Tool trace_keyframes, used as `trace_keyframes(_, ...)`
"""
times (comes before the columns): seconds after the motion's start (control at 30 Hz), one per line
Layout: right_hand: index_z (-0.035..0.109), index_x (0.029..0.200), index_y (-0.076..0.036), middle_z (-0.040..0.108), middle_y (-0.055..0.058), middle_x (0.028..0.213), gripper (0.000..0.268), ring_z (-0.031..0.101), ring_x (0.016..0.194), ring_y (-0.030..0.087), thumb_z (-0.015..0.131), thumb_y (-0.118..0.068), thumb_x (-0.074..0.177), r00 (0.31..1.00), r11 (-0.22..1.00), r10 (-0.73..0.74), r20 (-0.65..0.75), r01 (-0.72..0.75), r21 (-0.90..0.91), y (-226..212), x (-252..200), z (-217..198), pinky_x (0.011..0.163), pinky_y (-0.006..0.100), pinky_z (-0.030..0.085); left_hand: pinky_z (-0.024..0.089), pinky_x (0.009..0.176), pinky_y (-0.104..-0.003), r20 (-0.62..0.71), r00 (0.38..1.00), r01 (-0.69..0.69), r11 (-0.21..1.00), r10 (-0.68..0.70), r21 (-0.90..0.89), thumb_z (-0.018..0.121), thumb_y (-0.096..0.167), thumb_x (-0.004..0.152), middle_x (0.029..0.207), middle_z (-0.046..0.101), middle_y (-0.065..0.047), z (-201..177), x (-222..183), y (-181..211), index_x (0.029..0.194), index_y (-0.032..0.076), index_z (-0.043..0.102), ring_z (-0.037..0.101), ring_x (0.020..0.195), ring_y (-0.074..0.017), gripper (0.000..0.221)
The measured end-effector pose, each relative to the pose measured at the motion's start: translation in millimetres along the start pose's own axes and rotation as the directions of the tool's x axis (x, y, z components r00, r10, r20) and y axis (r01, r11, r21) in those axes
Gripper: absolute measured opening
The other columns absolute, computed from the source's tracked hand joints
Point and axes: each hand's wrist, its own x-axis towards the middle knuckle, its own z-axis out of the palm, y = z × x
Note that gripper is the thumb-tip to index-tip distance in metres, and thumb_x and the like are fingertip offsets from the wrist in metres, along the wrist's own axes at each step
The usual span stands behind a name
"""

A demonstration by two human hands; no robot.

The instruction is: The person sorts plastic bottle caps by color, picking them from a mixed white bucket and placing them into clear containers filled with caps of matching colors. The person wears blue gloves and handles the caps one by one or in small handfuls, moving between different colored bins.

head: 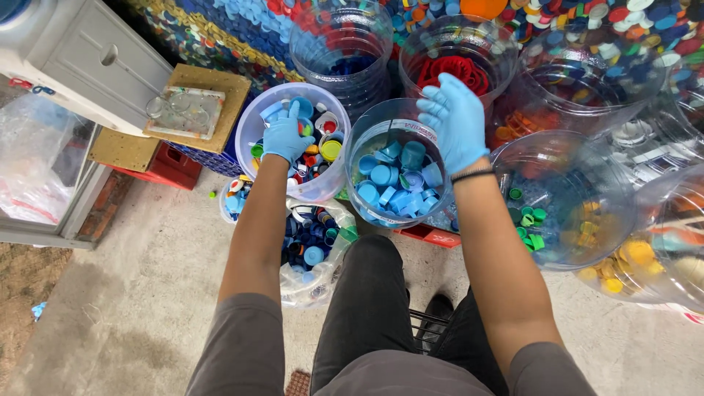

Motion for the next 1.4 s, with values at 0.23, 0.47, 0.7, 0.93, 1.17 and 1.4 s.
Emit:
trace_keyframes(0.23, 0.065, 0.132, -0.015, 0.076, 0.016, 0.114, 0.035, 0.079, 0.094, 0.027, 0.065, -0.025, 0.099, 0.987, 1.000, 0.018, 0.161, -0.016, -0.016, 32.3, -13.2, -47.7, 0.075, 0.035, 0.066, 0.055, 0.100, -0.046, -0.015, 0.999, 0.042, 0.972, -0.047, -0.230, 0.079, 0.048, 0.079, 0.127, 0.063, -0.008, 37.1, 7.7, -21.5, 0.122, 0.024, 0.055, 0.065, 0.119, -0.0327, 0.054)
trace_keyframes(0.47, 0.064, 0.136, -0.011, 0.076, 0.015, 0.115, 0.037, 0.078, 0.092, 0.023, 0.064, -0.023, 0.101, 0.989, 0.999, 0.021, 0.144, -0.014, -0.048, 34.3, -47.2, -50.2, 0.076, 0.032, 0.065, 0.050, 0.105, -0.047, 0.026, 0.999, -0.031, 0.904, 0.046, -0.427, 0.083, 0.030, 0.076, 0.126, 0.068, -0.012, -0.6, -42.0, 2.4, 0.102, 0.014, 0.057, 0.063, 0.124, -0.0363, 0.040)
trace_keyframes(0.7, 0.066, 0.133, -0.011, 0.077, 0.016, 0.112, 0.034, 0.079, 0.087, 0.024, 0.062, -0.020, 0.101, 0.992, 0.997, 0.023, 0.123, -0.014, -0.078, 45.5, -53.4, -58.9, 0.070, 0.033, 0.067, 0.051, 0.103, -0.051, 0.031, 0.997, -0.050, 0.892, 0.072, -0.450, 0.085, 0.032, 0.079, 0.116, 0.068, -0.019, 33.1, -16.3, -9.4, 0.108, 0.008, 0.059, 0.064, 0.118, -0.0416, 0.046)
trace_keyframes(0.93, 0.068, 0.130, -0.011, 0.078, 0.015, 0.106, 0.032, 0.078, 0.084, 0.020, 0.064, -0.020, 0.099, 0.993, 0.964, -0.037, 0.112, 0.065, -0.256, 54.6, -60.1, -59.7, 0.066, 0.028, 0.066, 0.054, 0.099, -0.053, -0.262, 0.957, -0.221, 0.896, 0.123, -0.386, 0.092, 0.030, 0.073, 0.118, 0.057, -0.009, -45.2, -71.3, 36.7, 0.110, 0.020, 0.047, 0.063, 0.116, -0.0413, 0.059)
trace_keyframes(1.17, 0.069, 0.132, -0.023, 0.076, 0.008, 0.113, 0.051, 0.076, 0.092, 0.020, 0.085, -0.027, 0.084, 0.952, 0.821, 0.078, 0.295, 0.107, -0.561, 75.8, -81.8, -16.5, 0.066, 0.030, 0.066, 0.042, 0.101, -0.049, -0.369, 0.771, -0.577, 0.815, 0.519, -0.061, 0.090, 0.046, 0.071, 0.120, 0.059, -0.008, -25.3, -117.5, 105.2, 0.118, 0.013, 0.058, 0.056, 0.117, -0.0330, 0.065)
trace_keyframes(1.4, 0.065, 0.133, -0.012, 0.072, 0.011, 0.112, 0.052, 0.071, 0.102, 0.025, 0.083, -0.017, 0.084, 0.963, 0.761, 0.011, 0.270, 0.167, -0.627, 111.3, -56.0, -32.6, 0.076, 0.038, 0.066, 0.031, 0.109, -0.050, -0.237, 0.750, -0.653, 0.747, 0.617, -0.120, 0.087, 0.049, 0.070, 0.135, 0.055, -0.003, -25.7, -150.3, 119.2, 0.126, 0.016, 0.057, 0.046, 0.133, -0.0284, 0.072)
